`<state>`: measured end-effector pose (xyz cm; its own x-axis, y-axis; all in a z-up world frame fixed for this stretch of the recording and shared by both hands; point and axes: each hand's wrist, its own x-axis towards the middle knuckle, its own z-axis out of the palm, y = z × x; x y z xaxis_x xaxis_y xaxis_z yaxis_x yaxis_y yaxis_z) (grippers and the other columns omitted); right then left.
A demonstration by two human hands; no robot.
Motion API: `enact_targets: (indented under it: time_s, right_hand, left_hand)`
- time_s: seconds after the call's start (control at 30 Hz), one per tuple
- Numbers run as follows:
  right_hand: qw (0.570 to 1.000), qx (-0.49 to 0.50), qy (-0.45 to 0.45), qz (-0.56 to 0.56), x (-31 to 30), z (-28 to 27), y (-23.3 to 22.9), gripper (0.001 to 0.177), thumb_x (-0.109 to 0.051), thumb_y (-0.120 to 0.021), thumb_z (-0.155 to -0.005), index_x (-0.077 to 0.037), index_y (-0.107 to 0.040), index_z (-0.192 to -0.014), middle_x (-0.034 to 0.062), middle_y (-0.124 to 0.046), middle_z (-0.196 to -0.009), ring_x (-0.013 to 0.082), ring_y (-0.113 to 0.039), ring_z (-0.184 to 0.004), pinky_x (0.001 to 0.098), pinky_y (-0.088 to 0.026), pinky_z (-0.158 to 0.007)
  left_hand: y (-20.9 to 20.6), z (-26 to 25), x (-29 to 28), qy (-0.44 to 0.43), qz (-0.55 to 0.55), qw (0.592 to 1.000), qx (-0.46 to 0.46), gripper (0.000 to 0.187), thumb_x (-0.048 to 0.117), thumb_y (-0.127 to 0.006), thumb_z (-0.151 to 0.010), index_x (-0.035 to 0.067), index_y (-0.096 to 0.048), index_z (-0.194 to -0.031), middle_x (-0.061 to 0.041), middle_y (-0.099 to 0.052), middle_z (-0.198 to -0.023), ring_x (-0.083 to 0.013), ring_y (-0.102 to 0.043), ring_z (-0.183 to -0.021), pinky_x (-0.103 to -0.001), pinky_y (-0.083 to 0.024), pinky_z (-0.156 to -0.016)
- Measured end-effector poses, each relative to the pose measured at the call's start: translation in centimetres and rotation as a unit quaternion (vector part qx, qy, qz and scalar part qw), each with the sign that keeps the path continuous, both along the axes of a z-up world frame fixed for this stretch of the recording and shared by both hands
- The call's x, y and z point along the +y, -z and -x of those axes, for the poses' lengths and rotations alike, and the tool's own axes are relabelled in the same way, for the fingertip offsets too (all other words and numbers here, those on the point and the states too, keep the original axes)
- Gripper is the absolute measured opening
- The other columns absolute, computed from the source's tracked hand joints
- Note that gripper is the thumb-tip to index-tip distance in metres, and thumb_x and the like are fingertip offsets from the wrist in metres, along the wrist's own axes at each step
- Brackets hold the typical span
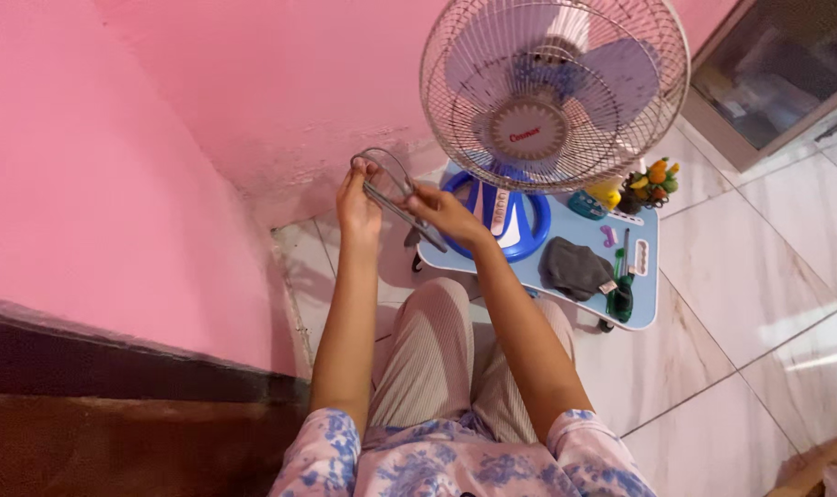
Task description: The person unplugs the fan, uses a screwdriver to loosen the front grille, removes the grille, and then uses a brush to clean the fan blades. The person places the grille on the floor and continues brushing the blades.
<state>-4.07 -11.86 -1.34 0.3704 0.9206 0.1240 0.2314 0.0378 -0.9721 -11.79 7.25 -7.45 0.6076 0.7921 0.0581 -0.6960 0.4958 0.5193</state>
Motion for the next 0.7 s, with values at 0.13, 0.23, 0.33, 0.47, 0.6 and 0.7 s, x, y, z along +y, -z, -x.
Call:
enact_targets:
  time_s: [0.13, 0.23, 0.33, 0.47, 0.6, 0.7]
  right_hand:
    - [0.998, 0.045, -0.014, 0.038, 1.4, 0.5, 0.0, 0.062, -0.026, -0.073, -0.096, -0.004, -0.054, -0.151, 0.0079, -0.07, -0.109, 0.0117, -0.059, -0.094, 0.0308, -0.05, -0.081]
    - [0.997, 0.039, -0.034, 0.059, 1.8, 0.8, -0.4, 0.067, -0.026, -0.073, -0.097, -0.004, -0.044, -0.154, 0.0053, -0.07, -0.11, 0.0111, -0.059, -0.095, 0.0291, -0.048, -0.081]
    - [0.995, 0.037, -0.082, 0.043, 2.4, 1.6, -0.4, 0.087, -0.019, -0.08, -0.09, -0.006, -0.021, -0.153, -0.0001, -0.068, -0.112, 0.0089, -0.064, -0.102, 0.0258, -0.053, -0.088]
    - [0.997, 0.049, -0.053, 0.034, 4.0, 2.2, 0.1, 0.056, -0.018, -0.077, -0.093, 0.002, -0.049, -0.138, 0.0019, -0.067, -0.098, 0.0108, -0.063, -0.09, 0.0279, -0.053, -0.079]
    - [0.996, 0.078, -0.041, 0.019, 5.6, 1.9, 2.1, 0.034, -0.021, -0.068, -0.099, -0.002, -0.065, -0.126, -0.0011, -0.061, -0.089, 0.0084, -0.061, -0.082, 0.0261, -0.052, -0.075]
    - [0.991, 0.105, 0.047, 0.065, 7.0, 1.0, 4.5, 0.022, -0.021, -0.066, -0.1, -0.004, -0.071, -0.113, 0.0008, -0.062, -0.079, 0.0089, -0.054, -0.071, 0.0269, -0.043, -0.065]
  left_hand:
    - [-0.1, -0.1, 0.9, 0.021, 0.04, 0.997, 0.065, 0.033, 0.027, -0.072, -0.094, 0.001, -0.07, -0.114, -0.005, -0.065, -0.095, -0.0243, -0.069, -0.102, -0.052, -0.057, -0.085]
    - [-0.7, 0.1, 1.3, 0.008, 0.032, 0.997, 0.077, 0.036, 0.026, -0.074, -0.094, 0.0, -0.069, -0.118, -0.004, -0.064, -0.095, -0.0251, -0.07, -0.103, -0.052, -0.058, -0.086]
    - [-0.9, 0.0, 1.9, 0.001, 0.033, 0.995, 0.093, 0.038, 0.026, -0.074, -0.095, -0.001, -0.067, -0.12, -0.005, -0.065, -0.098, -0.0256, -0.071, -0.104, -0.05, -0.057, -0.086]
    - [-0.2, -0.3, 3.0, 0.027, 0.021, 0.996, 0.077, 0.036, 0.027, -0.07, -0.096, -0.001, -0.066, -0.119, -0.009, -0.068, -0.102, -0.0268, -0.071, -0.104, -0.048, -0.059, -0.085]
    - [0.5, -0.6, 4.4, 0.034, 0.007, 0.994, 0.108, 0.037, 0.029, -0.068, -0.101, -0.003, -0.067, -0.12, -0.012, -0.069, -0.108, -0.0266, -0.071, -0.105, -0.041, -0.06, -0.091]
    - [1.0, -0.2, 5.4, 0.059, 0.003, 0.992, 0.111, 0.043, 0.035, -0.064, -0.097, 0.0, -0.064, -0.123, -0.012, -0.072, -0.107, -0.0282, -0.072, -0.103, -0.041, -0.06, -0.086]
